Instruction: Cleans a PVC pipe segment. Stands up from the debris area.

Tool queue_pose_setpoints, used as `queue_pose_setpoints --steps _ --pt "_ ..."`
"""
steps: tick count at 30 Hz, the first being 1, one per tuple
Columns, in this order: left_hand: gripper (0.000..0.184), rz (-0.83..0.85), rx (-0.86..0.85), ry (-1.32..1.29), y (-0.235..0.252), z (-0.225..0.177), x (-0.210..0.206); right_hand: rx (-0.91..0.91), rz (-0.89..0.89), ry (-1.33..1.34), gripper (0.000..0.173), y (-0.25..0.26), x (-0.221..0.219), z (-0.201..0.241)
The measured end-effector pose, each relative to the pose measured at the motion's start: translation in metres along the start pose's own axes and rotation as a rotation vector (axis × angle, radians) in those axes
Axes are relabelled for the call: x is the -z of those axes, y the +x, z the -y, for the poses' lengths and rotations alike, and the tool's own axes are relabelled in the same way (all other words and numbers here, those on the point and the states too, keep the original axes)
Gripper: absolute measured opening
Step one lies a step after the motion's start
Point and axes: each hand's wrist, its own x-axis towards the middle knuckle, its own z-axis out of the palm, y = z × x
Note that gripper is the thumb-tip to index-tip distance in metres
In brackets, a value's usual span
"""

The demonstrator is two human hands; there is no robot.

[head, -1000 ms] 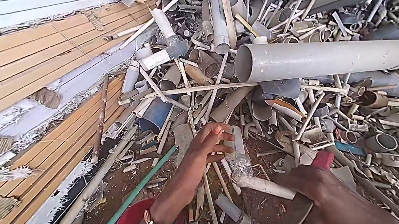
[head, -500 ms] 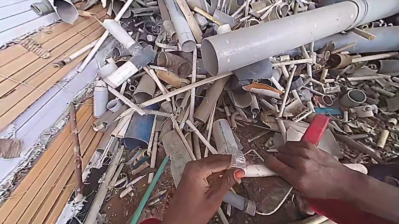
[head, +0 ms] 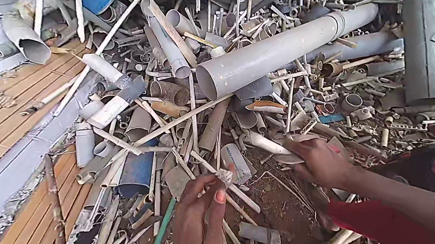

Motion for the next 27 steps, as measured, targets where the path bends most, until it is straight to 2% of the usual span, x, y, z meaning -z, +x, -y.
queue_pose_setpoints --steps 2,5,8,9,11,12,14,15,17,18,21,23,27 --pt "0.055 -0.032 0.000 -0.062 -0.001 -0.006 -0.004 0.170 -0.108 -0.029 0.035 -0.005 -0.002 0.015" --pt "0.053 -0.075 -0.018 -0.011 -0.003 -0.010 -0.014 0.304 -0.180 -0.061 0.039 -0.008 0.004 0.028" --pt "0.028 -0.079 -0.003 0.035 -0.007 -0.010 -0.019 0.387 -0.226 -0.093 0.039 -0.007 0.008 0.030" --pt "0.026 -0.072 0.018 0.013 -0.007 -0.010 -0.019 0.405 -0.240 -0.100 0.039 -0.006 0.009 0.030" --pt "0.051 0.010 0.098 -0.079 -0.007 -0.010 -0.017 0.421 -0.256 -0.109 0.038 -0.004 0.012 0.030" --pt "0.049 0.033 0.119 -0.108 -0.007 -0.011 -0.017 0.420 -0.261 -0.105 0.038 -0.004 0.013 0.030" --pt "0.022 0.027 0.056 -0.094 -0.007 -0.011 -0.019 0.418 -0.264 -0.104 0.038 -0.003 0.016 0.029" --pt "0.017 0.028 0.020 -0.086 -0.008 -0.010 -0.021 0.415 -0.260 -0.102 0.038 -0.003 0.017 0.029" --pt "0.031 0.072 -0.046 -0.152 -0.009 -0.007 -0.021 0.405 -0.254 -0.084 0.037 -0.002 0.018 0.028" --pt "0.033 0.065 -0.069 -0.222 -0.009 -0.007 -0.023 0.398 -0.249 -0.075 0.038 -0.002 0.017 0.027" --pt "0.019 -0.031 -0.047 -0.434 -0.005 -0.016 -0.026 0.387 -0.236 -0.065 0.040 -0.003 0.014 0.027" --pt "0.023 -0.071 0.009 -0.597 -0.004 -0.023 -0.027 0.384 -0.232 -0.092 0.037 -0.003 0.011 0.027" --pt "0.016 -0.230 0.149 -0.640 -0.002 -0.031 -0.032 0.349 -0.230 -0.136 0.033 -0.003 0.005 0.033"
